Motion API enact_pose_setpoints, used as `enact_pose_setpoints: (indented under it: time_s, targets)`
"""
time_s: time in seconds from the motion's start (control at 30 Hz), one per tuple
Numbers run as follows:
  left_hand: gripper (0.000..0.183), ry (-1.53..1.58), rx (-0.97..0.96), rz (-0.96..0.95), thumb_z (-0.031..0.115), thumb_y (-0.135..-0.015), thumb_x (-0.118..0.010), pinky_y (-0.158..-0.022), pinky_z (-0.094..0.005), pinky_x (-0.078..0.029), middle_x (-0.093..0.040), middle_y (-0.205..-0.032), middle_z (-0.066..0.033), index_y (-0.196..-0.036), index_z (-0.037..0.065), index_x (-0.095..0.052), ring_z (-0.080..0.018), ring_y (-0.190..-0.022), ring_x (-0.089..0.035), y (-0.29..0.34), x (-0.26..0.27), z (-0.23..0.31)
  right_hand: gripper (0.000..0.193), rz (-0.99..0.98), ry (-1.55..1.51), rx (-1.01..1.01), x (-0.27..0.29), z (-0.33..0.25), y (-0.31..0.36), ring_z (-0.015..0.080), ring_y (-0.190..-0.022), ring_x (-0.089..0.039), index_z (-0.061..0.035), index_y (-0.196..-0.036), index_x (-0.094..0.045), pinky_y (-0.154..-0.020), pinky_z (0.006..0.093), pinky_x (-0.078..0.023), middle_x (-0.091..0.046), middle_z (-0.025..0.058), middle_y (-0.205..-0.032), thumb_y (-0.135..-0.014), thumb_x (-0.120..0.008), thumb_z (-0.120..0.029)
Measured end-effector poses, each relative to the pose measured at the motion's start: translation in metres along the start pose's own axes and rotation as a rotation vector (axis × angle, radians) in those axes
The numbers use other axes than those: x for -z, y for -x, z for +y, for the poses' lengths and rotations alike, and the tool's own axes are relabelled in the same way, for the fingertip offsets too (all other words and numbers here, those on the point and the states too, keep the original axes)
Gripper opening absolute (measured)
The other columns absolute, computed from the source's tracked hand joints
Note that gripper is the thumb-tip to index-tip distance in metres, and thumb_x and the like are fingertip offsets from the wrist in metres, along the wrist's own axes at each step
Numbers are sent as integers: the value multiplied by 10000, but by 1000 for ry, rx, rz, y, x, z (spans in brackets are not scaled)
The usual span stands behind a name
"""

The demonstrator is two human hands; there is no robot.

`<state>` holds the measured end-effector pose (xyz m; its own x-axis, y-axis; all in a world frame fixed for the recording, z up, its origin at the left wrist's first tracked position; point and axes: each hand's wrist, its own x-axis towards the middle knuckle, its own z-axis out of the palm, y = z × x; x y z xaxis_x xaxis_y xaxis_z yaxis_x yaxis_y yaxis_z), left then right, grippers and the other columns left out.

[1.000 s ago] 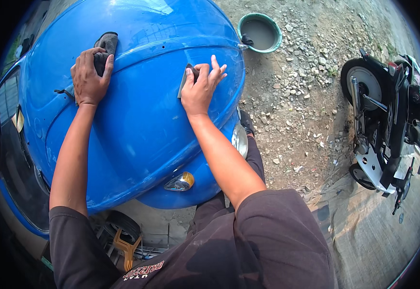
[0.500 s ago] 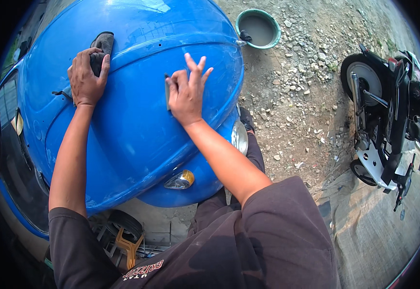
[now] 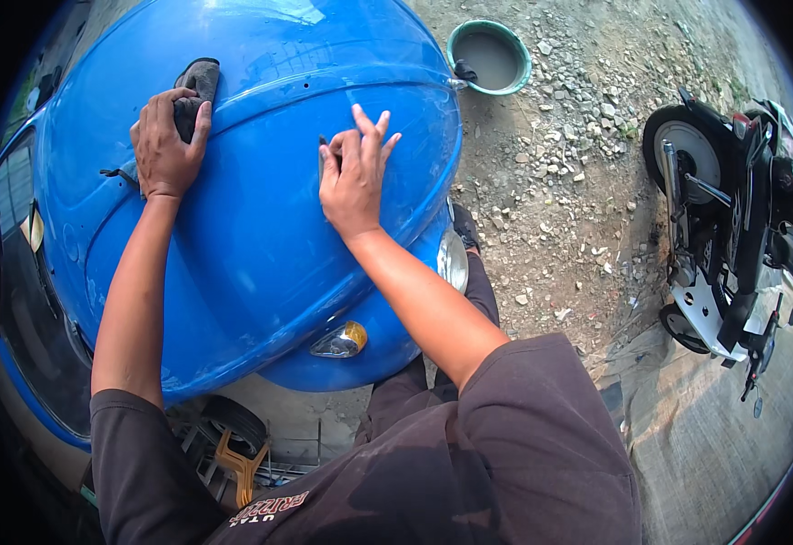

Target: The person sands the hood of a car using sandpaper while holding and wiping the surface with a cloth.

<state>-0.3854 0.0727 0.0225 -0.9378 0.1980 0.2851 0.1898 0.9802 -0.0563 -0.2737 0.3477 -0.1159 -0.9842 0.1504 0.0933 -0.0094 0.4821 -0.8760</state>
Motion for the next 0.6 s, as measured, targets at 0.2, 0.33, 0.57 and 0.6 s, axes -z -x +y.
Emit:
enact_pose_setpoints:
  time_s: [0.2, 0.33, 0.57, 0.6]
  targets:
    - [400, -1, -10, 7, 492, -1121, -793, -1180, -483, -478, -773, -1347, -71, -1378, 187, -752, -313, -1343, -720, -1, 2, 1, 196, 64, 26, -30, 7, 18, -34, 691, -1753, -224, -69, -1212, -677, -1394, 888, -100, -444, 255, -1805, -1151, -787, -219]
    - [388, 14, -1, -2, 468, -1121, -797, -1181, -483, -475, -771, -1353, -72, -1382, 185, -746, -315, -1347, -718, -1, 2, 1, 200, 15, -38, 6, 2, -3, -7, 713, -1752, -199, -79, -1175, -690, -1395, 889, -112, -445, 250, -1793, -1133, -817, -228]
    - [348, 55, -3, -14, 358, -1118, -783, -1170, -489, -477, -763, -1369, -94, -1380, 135, -731, -342, -1357, -713, -6, 7, 8, 193, 55, -59, 3, 3, 18, -48, 706, -1762, -171, -76, -1135, -711, -1398, 896, -83, -425, 238, -1806, -1122, -831, -226]
    - [337, 50, -3, -31, 331, -1116, -779, -1168, -492, -480, -762, -1378, -105, -1379, 126, -730, -348, -1360, -712, -4, 10, 4, 231, 110, 39, 5, 5, 19, -58, 612, -1723, -367, -53, -1173, -708, -1399, 784, -284, -521, 239, -1738, -1133, -833, -244]
